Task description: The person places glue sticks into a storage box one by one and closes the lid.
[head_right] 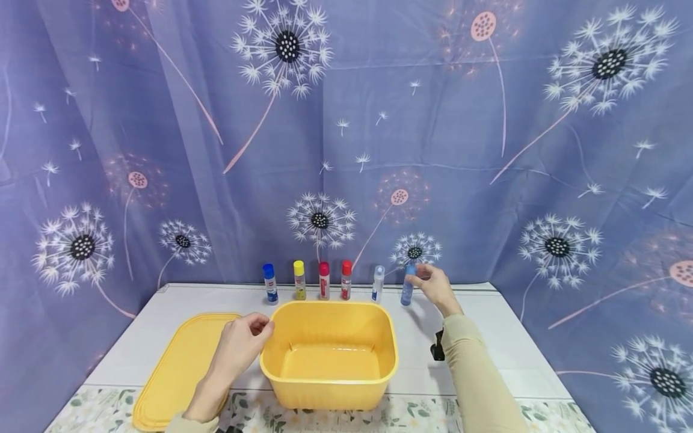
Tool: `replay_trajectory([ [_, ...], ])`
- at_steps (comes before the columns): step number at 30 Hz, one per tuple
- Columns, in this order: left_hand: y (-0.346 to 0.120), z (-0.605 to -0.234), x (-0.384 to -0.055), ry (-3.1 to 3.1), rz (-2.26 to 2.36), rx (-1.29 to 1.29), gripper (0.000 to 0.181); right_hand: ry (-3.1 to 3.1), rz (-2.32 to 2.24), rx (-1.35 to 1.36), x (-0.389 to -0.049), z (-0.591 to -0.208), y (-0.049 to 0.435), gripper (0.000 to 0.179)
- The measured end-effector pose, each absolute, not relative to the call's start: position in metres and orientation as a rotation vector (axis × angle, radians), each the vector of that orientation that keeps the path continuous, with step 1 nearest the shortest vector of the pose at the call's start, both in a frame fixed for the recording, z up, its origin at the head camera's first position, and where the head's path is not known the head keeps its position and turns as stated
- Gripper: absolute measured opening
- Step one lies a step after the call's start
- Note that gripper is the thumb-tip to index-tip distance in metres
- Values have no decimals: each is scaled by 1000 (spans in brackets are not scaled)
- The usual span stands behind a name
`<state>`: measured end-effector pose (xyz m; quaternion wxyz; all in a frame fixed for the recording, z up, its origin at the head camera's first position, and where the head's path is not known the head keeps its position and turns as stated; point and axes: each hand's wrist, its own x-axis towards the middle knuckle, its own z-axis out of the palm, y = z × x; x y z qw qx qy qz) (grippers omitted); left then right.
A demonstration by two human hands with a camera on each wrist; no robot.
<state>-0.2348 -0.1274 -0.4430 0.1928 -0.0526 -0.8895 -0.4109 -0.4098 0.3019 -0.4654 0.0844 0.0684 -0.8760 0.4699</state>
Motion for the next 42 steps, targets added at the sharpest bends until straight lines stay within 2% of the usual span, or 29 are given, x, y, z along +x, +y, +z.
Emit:
replay_trajectory([
  [23,-128,-442,-235,-2511,-1154,-168,7,-2637,1252,198,-410,-462,310,52],
  [36,-128,-441,-235,-2520,-1148,-140,7,-2635,1184,247,-401,-444,311,53],
  [42,-128,-442,-236,-2523,-1144,-146,7,-2588,1153,325,-395,-432,310,48],
])
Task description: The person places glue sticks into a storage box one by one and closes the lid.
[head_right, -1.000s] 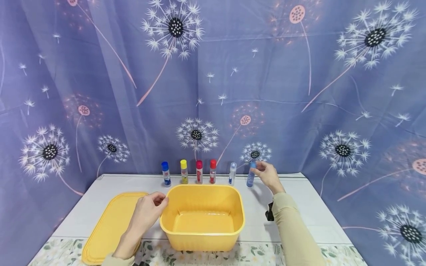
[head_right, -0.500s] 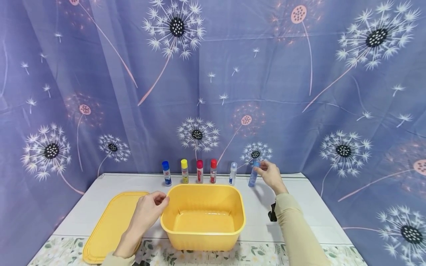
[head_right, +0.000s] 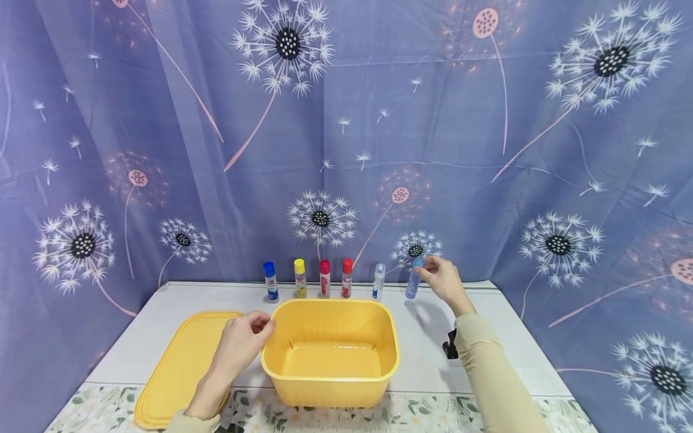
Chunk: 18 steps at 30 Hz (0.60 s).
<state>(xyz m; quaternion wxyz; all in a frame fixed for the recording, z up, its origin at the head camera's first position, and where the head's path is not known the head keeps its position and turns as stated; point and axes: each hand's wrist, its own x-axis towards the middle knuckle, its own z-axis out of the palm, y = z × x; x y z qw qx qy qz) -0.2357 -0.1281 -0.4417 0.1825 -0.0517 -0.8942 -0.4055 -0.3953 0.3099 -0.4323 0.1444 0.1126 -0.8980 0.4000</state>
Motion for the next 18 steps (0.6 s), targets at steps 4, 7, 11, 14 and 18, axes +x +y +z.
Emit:
replay_trajectory([
  [4,-128,-441,-236,-2526,-1143,-144,7,-2572,1110,373,-391,-420,307,45],
  [7,-127,-441,-236,-2523,-1140,-150,7,-2569,1057,393,-387,-412,305,46],
  [11,-128,-442,-236,-2522,-1145,-152,7,-2563,1009,417,-379,-397,299,47],
  [14,-128,-442,-236,-2525,-1150,-147,7,-2557,1008,440,-371,-384,292,50],
  [18,-128,-441,-235,-2528,-1141,-147,7,-2550,1021,493,-360,-367,282,49],
])
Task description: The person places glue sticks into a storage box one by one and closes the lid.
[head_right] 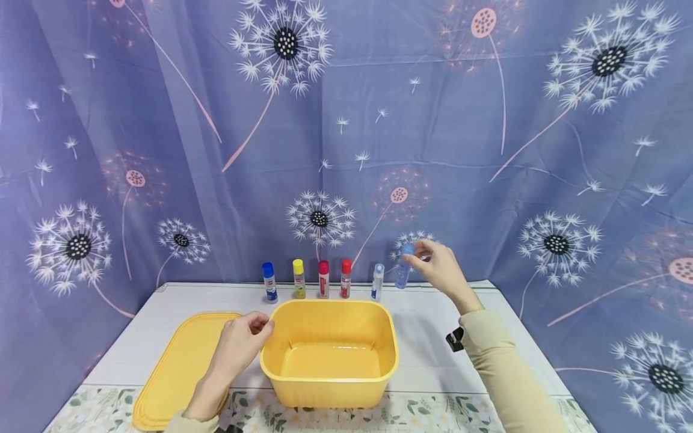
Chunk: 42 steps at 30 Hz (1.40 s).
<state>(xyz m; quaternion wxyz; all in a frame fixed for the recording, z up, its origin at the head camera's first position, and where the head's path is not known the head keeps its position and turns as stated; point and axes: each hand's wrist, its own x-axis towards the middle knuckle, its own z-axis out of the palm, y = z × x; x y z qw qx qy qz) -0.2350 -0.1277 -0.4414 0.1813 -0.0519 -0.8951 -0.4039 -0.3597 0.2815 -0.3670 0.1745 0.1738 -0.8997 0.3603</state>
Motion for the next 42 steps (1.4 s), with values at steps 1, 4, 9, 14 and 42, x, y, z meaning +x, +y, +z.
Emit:
replay_trajectory([
  [1,-128,-441,-235,-2526,-1137,-148,7,-2544,1038,510,-357,-363,279,48],
  [4,-128,-441,-234,-2520,-1138,-152,7,-2516,1101,556,-348,-350,271,44],
  [9,-128,-440,-234,-2521,-1138,-154,7,-2481,1225,618,-334,-333,260,46],
  [14,-128,-439,-235,-2524,-1131,-156,7,-2458,1284,697,-316,-318,245,40],
  [42,-128,-442,-236,-2523,-1134,-150,8,-2583,1231,1032,-289,-348,180,26],
])
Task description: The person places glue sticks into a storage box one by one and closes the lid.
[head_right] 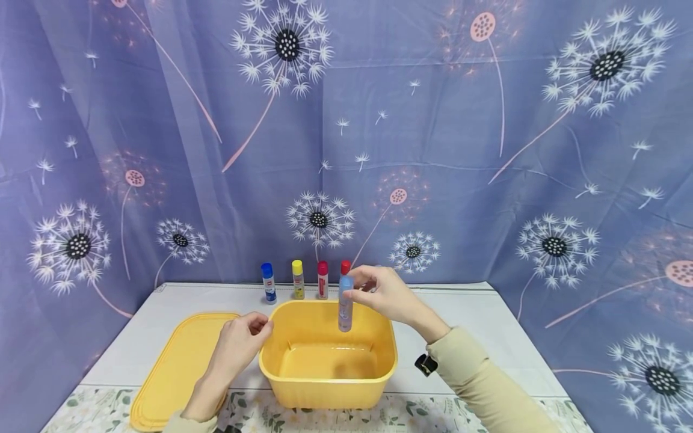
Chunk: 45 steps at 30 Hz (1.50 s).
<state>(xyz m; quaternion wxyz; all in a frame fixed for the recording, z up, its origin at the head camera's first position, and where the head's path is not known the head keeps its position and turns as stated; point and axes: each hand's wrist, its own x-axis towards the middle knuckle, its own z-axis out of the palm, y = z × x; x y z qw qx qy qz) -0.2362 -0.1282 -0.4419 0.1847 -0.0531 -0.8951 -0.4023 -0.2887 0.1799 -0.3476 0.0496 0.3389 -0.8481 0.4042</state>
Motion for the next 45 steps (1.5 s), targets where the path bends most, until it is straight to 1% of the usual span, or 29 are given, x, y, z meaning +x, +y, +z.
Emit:
replay_trajectory([
  [4,-128,-442,-236,-2529,-1136,-152,8,-2572,1191,1107,-289,-356,176,27],
  [8,-128,-441,-235,-2527,-1136,-155,7,-2577,1201,1157,-289,-363,171,24],
  [18,-128,-440,-235,-2514,-1124,-170,7,-2653,1229,1166,-289,-377,164,24],
  [24,-128,-440,-235,-2518,-1126,-173,8,-2642,1227,1221,-292,-385,162,15],
  [29,-128,-441,-235,-2521,-1128,-170,8,-2629,1186,1264,-292,-389,160,15],
  [40,-128,-441,-235,-2528,-1125,-167,7,-2710,1181,1221,-292,-399,156,19],
  [45,-128,-441,-235,-2526,-1115,-170,8,-2761,1140,1221,-291,-402,152,16],
])
